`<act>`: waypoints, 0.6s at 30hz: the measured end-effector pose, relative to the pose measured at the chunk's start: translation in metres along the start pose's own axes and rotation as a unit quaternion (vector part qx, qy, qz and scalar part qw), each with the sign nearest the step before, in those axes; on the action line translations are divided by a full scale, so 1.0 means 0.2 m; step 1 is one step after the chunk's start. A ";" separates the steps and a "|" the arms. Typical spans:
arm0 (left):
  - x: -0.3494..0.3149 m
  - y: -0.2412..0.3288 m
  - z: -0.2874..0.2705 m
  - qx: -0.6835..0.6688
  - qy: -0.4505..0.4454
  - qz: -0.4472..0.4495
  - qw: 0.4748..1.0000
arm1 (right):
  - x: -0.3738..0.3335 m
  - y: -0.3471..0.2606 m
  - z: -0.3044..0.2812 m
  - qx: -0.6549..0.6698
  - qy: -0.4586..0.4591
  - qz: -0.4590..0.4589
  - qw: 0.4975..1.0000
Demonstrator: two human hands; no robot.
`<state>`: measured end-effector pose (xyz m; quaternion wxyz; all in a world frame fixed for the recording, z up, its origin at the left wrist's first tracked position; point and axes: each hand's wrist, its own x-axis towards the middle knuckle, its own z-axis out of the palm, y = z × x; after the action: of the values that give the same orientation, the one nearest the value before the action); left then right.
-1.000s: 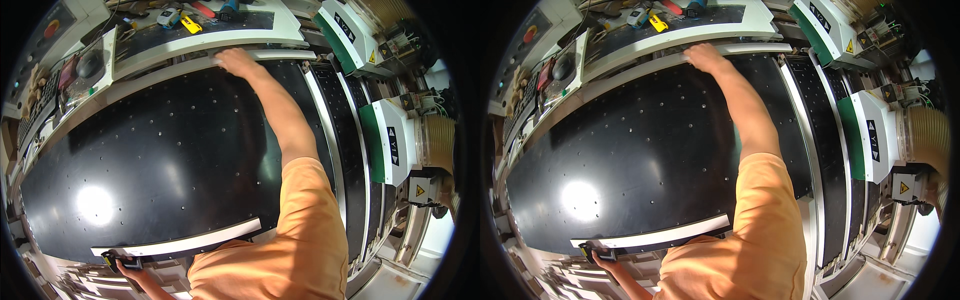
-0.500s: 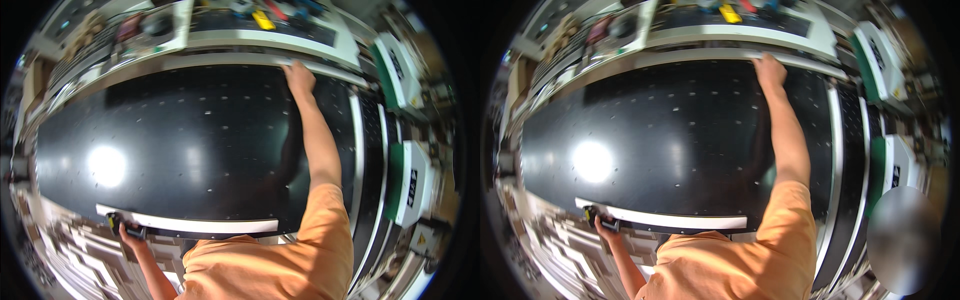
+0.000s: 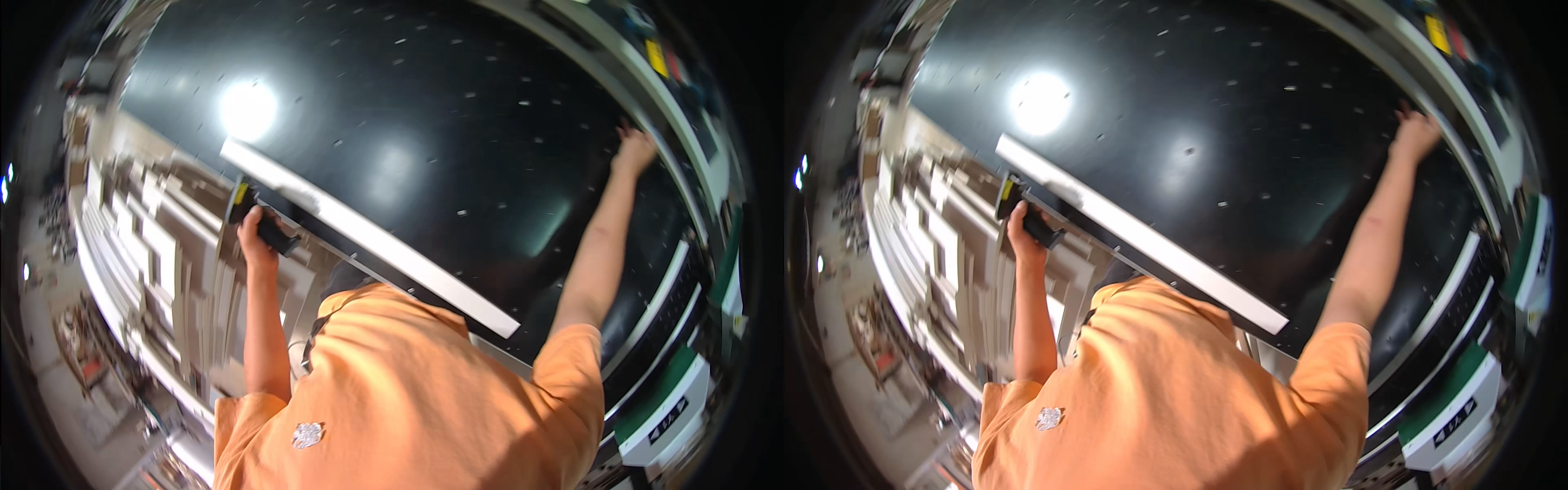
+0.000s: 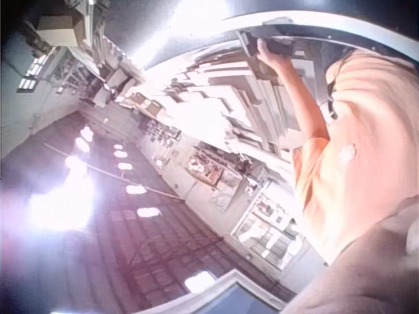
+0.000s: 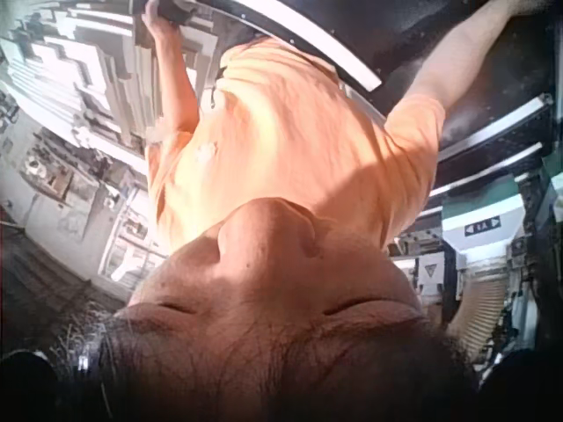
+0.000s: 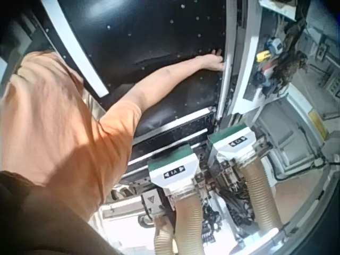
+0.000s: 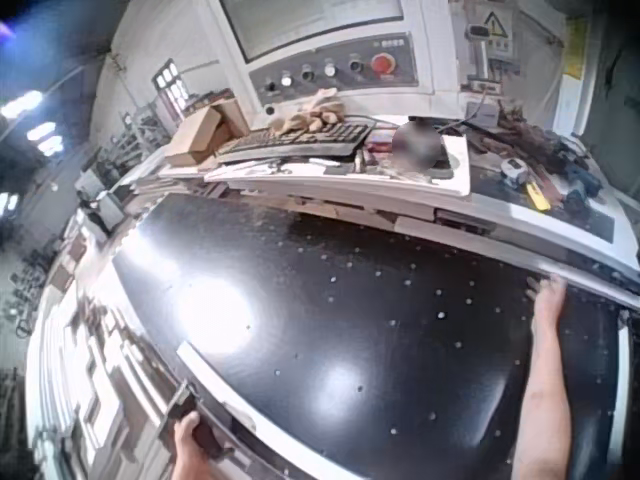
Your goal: The person scans white wooden planks with a handheld barcode scanner in a workshop. They pick up planks from a table and floor, scan them, and place them back down, repeating the process for several items.
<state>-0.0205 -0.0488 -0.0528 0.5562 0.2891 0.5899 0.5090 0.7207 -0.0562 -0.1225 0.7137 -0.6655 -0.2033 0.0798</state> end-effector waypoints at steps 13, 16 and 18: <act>-0.54 0.19 -0.06 0.415 -0.093 0.024 0.905 | 0.00 0.02 -0.03 -0.118 -0.037 0.044 0.991; -0.54 0.19 -0.06 0.431 -0.102 0.004 0.897 | -0.23 -0.02 0.02 -0.139 -0.058 0.017 0.988; -0.51 0.21 -0.04 0.401 -0.128 0.020 0.907 | -0.48 -0.07 0.04 -0.083 -0.138 -0.091 0.983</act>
<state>-0.0153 -0.1300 0.0214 0.4541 0.5618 0.6623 0.1992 0.6281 -0.0883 -0.1271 0.6256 -0.6836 -0.3653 0.0886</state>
